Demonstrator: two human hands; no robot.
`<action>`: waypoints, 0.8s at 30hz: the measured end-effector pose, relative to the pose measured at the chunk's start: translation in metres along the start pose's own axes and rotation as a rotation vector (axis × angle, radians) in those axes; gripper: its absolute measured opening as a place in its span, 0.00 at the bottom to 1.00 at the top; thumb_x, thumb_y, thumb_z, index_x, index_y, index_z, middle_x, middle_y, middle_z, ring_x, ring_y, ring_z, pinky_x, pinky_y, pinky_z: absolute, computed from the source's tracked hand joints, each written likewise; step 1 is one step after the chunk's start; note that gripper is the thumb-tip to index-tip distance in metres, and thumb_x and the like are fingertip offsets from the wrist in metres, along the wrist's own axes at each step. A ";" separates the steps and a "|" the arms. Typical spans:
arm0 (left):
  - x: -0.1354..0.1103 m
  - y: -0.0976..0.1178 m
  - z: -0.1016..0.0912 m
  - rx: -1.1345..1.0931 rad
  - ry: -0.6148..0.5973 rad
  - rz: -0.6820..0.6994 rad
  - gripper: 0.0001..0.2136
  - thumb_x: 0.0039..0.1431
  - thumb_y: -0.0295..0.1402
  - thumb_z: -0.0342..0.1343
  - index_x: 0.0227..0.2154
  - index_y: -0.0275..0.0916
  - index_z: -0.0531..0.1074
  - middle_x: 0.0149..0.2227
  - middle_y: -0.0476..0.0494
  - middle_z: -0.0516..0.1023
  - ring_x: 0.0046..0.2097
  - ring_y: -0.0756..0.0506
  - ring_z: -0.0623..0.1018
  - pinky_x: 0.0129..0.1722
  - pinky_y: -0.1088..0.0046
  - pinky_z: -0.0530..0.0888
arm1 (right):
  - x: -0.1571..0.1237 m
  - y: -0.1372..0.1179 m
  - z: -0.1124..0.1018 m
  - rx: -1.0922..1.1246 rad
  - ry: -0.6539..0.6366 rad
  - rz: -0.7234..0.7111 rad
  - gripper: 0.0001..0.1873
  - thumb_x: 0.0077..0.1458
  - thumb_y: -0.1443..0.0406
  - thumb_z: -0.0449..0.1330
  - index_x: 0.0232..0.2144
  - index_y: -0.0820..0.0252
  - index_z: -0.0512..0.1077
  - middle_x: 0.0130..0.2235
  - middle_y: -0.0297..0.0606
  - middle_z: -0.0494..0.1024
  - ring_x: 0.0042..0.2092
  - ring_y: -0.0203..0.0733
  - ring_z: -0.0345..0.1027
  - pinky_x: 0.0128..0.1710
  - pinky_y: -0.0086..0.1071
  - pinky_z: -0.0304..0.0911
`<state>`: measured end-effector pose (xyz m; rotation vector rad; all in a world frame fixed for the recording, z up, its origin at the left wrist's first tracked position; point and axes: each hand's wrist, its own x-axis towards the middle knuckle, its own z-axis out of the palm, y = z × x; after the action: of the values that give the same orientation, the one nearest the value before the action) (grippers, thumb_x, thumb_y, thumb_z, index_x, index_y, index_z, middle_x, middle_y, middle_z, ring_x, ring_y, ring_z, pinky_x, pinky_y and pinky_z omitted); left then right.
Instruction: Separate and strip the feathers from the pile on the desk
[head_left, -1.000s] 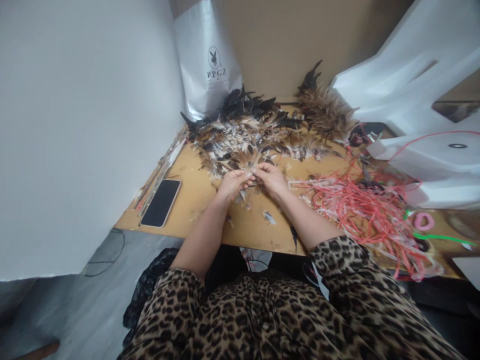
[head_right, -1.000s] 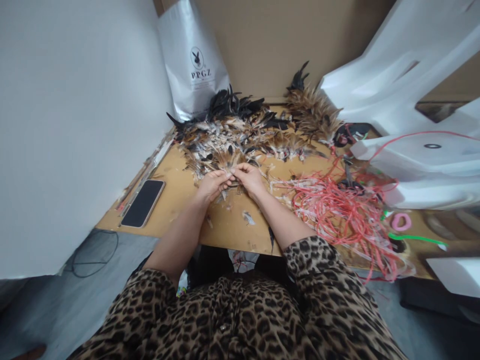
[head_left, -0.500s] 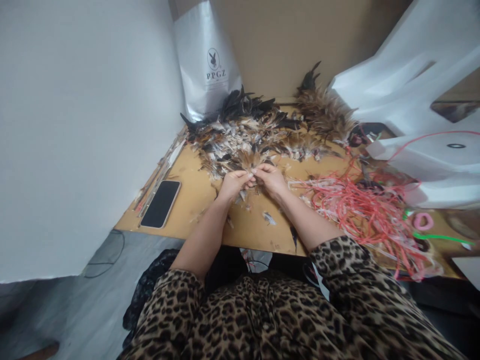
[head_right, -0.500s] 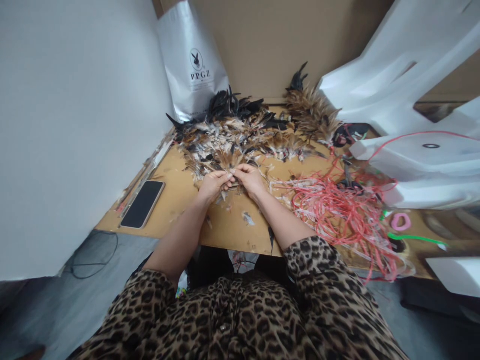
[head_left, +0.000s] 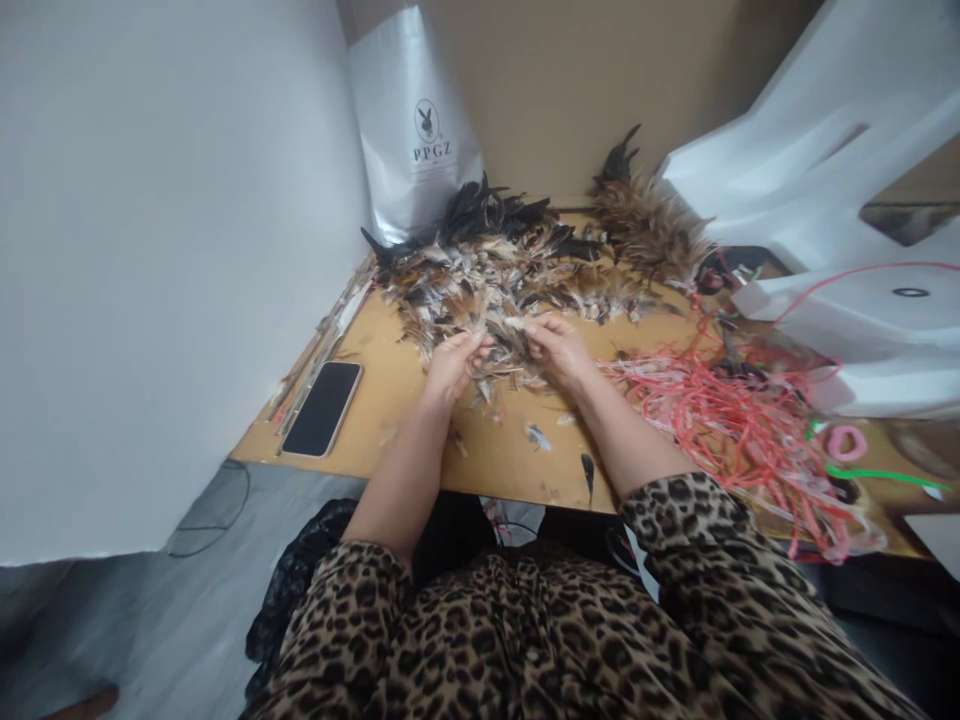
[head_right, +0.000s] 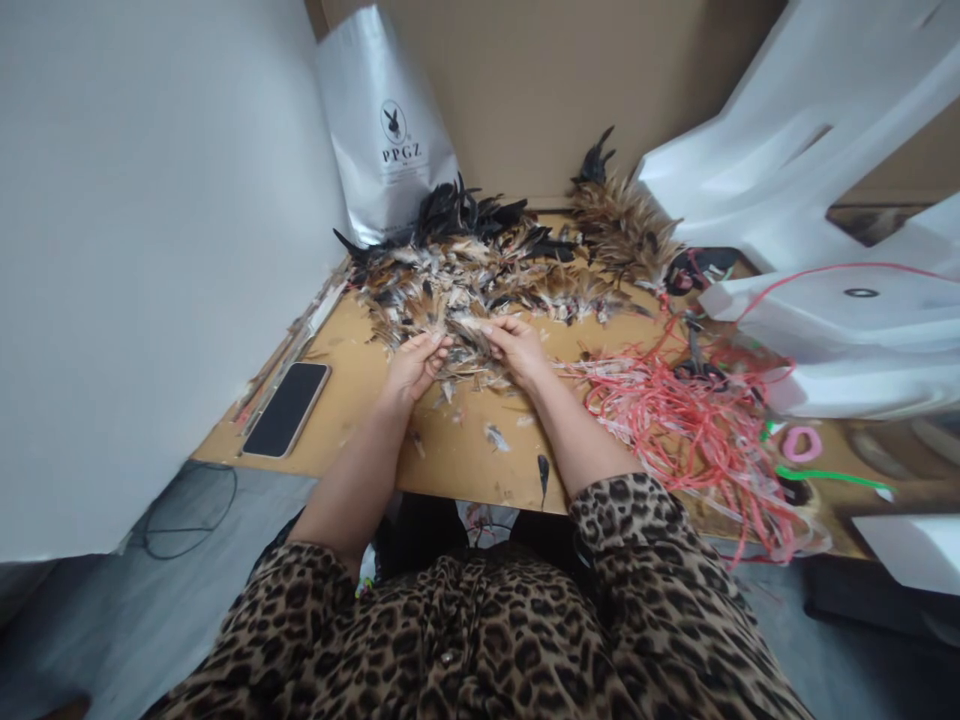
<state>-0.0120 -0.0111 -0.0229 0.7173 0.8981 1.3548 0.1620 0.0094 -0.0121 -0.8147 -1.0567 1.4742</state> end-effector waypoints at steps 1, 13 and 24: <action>-0.001 0.001 0.000 0.003 -0.014 -0.011 0.06 0.47 0.29 0.60 0.27 0.31 0.72 0.31 0.43 0.77 0.25 0.58 0.72 0.20 0.86 0.65 | -0.001 -0.001 -0.002 -0.054 -0.004 -0.003 0.14 0.36 0.58 0.67 0.22 0.60 0.67 0.14 0.25 0.59 0.17 0.26 0.46 0.17 0.25 0.41; -0.009 0.003 0.006 0.295 -0.134 -0.071 0.09 0.45 0.31 0.61 0.27 0.29 0.74 0.29 0.40 0.77 0.25 0.55 0.74 0.23 0.83 0.67 | -0.002 -0.007 -0.010 -0.531 -0.159 -0.090 0.14 0.39 0.56 0.63 0.24 0.62 0.70 0.20 0.31 0.68 0.23 0.30 0.56 0.23 0.27 0.53; -0.003 -0.001 0.004 -0.036 -0.081 -0.084 0.02 0.48 0.25 0.58 0.25 0.30 0.73 0.26 0.45 0.76 0.25 0.59 0.71 0.24 0.88 0.67 | 0.001 0.004 -0.001 -0.055 -0.002 0.045 0.16 0.34 0.58 0.67 0.27 0.60 0.71 0.19 0.27 0.66 0.19 0.27 0.53 0.18 0.25 0.47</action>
<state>-0.0080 -0.0141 -0.0208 0.6949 0.8288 1.2556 0.1611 0.0109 -0.0164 -0.8808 -1.0905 1.4901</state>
